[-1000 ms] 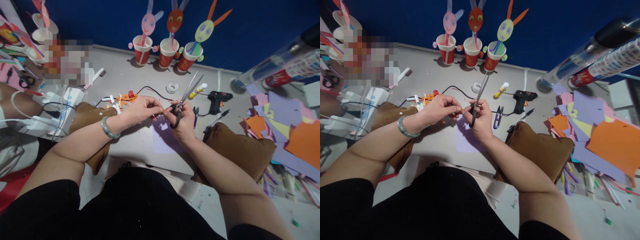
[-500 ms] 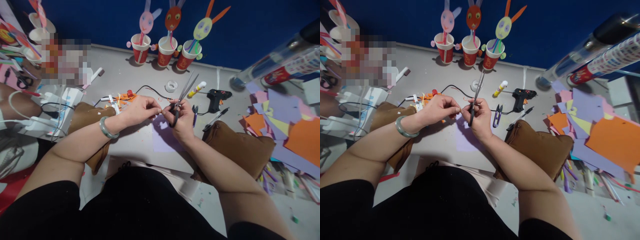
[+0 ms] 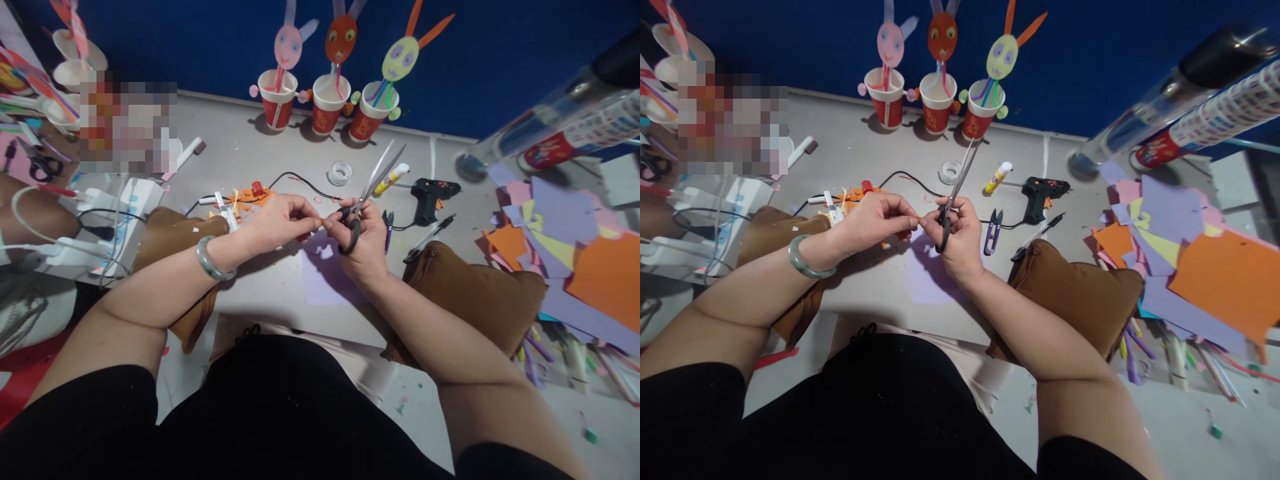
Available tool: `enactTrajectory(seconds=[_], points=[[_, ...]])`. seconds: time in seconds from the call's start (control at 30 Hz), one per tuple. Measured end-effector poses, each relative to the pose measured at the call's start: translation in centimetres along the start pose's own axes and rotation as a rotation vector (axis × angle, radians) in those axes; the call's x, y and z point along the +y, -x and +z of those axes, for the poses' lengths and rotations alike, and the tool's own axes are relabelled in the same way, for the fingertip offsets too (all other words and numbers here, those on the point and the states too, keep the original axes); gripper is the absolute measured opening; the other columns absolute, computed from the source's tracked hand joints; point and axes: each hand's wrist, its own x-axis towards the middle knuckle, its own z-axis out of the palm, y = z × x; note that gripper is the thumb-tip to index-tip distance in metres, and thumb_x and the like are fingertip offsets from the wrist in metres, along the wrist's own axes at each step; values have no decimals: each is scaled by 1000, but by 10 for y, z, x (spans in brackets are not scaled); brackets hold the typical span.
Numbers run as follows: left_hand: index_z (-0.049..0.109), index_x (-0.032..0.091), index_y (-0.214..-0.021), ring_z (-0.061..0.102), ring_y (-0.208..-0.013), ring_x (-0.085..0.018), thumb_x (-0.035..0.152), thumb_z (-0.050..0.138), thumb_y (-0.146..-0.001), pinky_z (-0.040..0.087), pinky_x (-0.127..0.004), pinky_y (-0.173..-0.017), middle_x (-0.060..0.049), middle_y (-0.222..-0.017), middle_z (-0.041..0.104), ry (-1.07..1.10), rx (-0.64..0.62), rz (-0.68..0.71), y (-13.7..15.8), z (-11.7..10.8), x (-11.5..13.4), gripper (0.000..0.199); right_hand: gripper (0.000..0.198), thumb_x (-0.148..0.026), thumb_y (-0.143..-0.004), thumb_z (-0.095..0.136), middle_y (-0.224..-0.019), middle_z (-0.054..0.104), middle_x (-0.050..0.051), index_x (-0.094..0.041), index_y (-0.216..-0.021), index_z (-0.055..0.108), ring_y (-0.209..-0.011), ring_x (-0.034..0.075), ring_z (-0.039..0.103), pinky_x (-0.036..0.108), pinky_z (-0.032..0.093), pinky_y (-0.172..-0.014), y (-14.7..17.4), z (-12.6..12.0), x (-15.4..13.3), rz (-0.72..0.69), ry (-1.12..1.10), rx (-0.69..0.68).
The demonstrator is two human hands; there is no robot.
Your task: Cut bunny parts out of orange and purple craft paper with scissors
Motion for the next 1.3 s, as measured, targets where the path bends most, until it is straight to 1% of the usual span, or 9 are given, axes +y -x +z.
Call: enactTrajectory(seconds=[0.17,0.3,0.37,0.43,0.57,0.8,0.97,1.13,1.3], points=[[66,13,-75,62,-55,-8,12,68,-83,49,-19,-55,0,-60,65,103,20,-43,-2,-1,4,9,54,-45,-66,94,-71,66,-7,-27,-99,55,-59,10,59,25,50,-60,-1,-1,0,-12,-23,-1],[64,13,-75,62,-56,-8,10,68,-83,53,-19,-57,0,-62,65,206,59,-38,-5,-8,7,9,44,-59,-81,78,-74,69,-4,-26,-98,56,-62,12,63,25,50,-59,-8,-5,0,37,-113,131],[64,13,-77,63,-58,-7,10,68,-83,54,-19,-59,0,-65,67,258,77,-24,-5,-13,8,8,43,-63,-84,72,-76,70,-3,-26,-99,56,-64,12,64,26,51,-60,-9,-6,0,62,-127,135],[65,12,-79,64,-61,-7,12,69,-84,55,-19,-60,-1,-70,68,292,89,-25,-5,-17,8,7,45,-63,-83,75,-76,70,-3,-26,-100,56,-64,13,65,27,52,-62,-6,-6,-1,71,-65,43],[65,12,-81,65,-62,-8,15,72,-84,55,-20,-62,-1,-72,69,326,83,-27,-4,-22,9,8,52,-59,-75,85,-77,69,-3,-25,-102,56,-67,14,66,31,54,-69,4,-4,-2,77,110,-229],[67,12,-79,66,-64,-8,13,71,-84,55,-21,-65,-1,-71,69,341,58,0,-5,-21,8,7,56,-62,-74,85,-80,70,-1,-25,-101,54,-70,16,64,33,52,-71,7,-6,1,119,188,-404],[66,12,-78,66,-64,-8,12,70,-84,56,-23,-69,-1,-72,70,362,47,-45,-3,-19,10,8,56,-61,-73,86,-77,68,-2,-24,-99,54,-66,14,61,32,50,-67,9,-5,3,131,189,-441],[64,11,-78,67,-62,-8,9,68,-86,55,-22,-65,0,-69,69,423,24,-60,-4,-17,9,9,51,-61,-77,83,-73,66,-4,-24,-98,54,-63,13,62,32,50,-66,10,-4,5,104,158,-440],[65,11,-78,67,-61,-8,7,66,-87,55,-21,-63,0,-66,69,471,11,-66,-4,-13,8,10,49,-56,-75,86,-72,65,-6,-24,-96,54,-61,13,63,30,50,-62,11,-2,6,108,127,-411]])
